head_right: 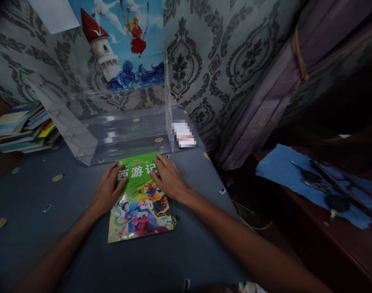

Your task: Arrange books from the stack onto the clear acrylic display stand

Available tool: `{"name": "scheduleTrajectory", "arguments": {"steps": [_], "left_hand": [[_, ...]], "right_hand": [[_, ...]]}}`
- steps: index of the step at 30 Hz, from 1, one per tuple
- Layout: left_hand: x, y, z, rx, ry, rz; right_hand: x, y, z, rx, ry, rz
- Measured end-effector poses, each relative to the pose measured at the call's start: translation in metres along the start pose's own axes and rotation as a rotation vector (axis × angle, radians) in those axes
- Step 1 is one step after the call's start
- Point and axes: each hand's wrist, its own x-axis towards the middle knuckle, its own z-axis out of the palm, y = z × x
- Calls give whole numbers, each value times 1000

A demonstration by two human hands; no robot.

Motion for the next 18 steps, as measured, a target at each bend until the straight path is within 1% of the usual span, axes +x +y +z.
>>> {"name": "scheduleTrajectory", "arguments": {"steps": [10, 18], "left_hand": [[1, -1, 3, -9, 31, 8], [2, -8, 6, -37, 50, 27]], "right_hand": [[3, -1, 1, -37, 22, -16], [6, -2, 4, -33, 26, 17]]}}
